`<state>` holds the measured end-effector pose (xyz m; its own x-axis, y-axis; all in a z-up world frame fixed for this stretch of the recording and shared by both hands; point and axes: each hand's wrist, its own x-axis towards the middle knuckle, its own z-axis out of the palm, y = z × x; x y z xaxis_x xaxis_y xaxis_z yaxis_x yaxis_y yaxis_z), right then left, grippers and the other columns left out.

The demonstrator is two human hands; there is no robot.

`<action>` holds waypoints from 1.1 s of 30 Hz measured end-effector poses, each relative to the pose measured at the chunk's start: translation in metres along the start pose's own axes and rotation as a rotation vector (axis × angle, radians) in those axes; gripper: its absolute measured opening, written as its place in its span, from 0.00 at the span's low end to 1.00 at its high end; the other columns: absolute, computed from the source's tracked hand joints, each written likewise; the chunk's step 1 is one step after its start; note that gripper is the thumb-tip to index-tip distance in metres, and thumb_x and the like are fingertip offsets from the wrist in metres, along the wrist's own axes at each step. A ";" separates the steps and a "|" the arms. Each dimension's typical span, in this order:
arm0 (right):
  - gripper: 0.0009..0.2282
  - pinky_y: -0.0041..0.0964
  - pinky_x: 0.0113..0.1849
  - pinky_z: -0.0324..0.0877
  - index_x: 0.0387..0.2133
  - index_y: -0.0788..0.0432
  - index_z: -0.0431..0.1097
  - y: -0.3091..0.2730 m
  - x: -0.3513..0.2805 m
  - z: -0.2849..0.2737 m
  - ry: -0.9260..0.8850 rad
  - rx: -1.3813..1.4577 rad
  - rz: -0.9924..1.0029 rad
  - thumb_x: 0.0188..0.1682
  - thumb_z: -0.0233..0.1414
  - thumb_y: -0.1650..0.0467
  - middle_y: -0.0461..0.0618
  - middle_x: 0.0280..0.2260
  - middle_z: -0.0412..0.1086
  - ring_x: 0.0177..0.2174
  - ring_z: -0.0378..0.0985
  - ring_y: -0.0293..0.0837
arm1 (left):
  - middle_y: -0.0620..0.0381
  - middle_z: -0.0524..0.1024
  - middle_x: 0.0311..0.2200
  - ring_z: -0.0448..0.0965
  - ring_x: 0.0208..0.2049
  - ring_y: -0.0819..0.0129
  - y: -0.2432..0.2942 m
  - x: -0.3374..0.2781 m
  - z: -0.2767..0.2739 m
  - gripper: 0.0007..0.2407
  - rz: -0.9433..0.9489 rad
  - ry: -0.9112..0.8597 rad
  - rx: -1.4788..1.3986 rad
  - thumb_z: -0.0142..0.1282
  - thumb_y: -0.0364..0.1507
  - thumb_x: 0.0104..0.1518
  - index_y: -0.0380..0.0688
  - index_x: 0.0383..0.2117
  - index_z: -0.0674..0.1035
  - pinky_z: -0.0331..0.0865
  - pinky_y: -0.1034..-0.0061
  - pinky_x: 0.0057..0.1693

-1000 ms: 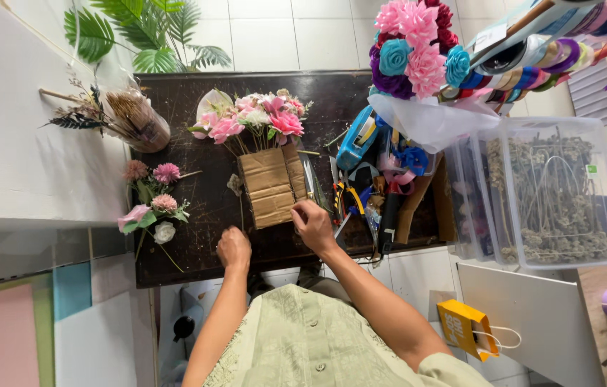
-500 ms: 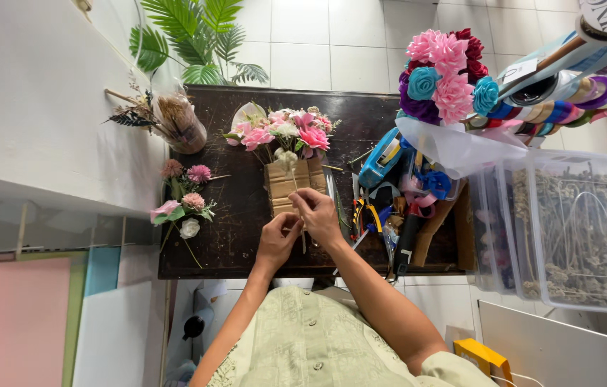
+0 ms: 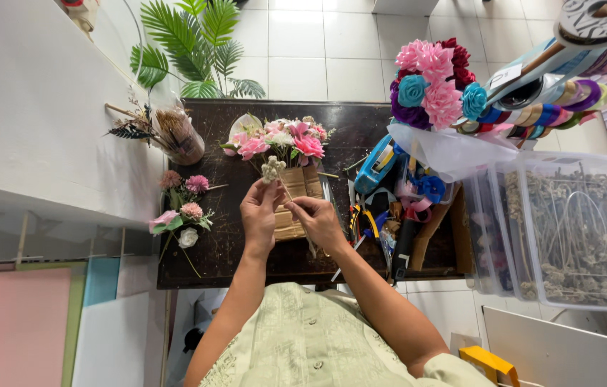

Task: The person arranges artificial flowers into a brown paper-wrapped container. They insert stems, adjust the bouquet's shape, and trim excess stems with scissors.

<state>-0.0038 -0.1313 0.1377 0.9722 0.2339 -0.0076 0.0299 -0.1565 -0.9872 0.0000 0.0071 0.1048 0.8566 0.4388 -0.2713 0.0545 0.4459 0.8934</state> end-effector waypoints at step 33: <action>0.02 0.38 0.31 0.74 0.34 0.51 0.83 0.026 0.017 -0.008 -0.021 -0.281 -0.143 0.54 0.63 0.68 0.50 0.25 0.78 0.27 0.81 0.47 | 0.50 0.83 0.34 0.88 0.33 0.68 0.000 0.014 -0.048 0.20 -0.112 -0.046 0.023 0.65 0.19 0.58 0.41 0.56 0.70 0.83 0.78 0.46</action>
<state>0.0151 -0.1388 0.1126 0.9487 0.2918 0.1218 0.2317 -0.3793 -0.8958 -0.0124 0.0503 0.0839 0.8672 0.3503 -0.3540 0.1627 0.4724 0.8662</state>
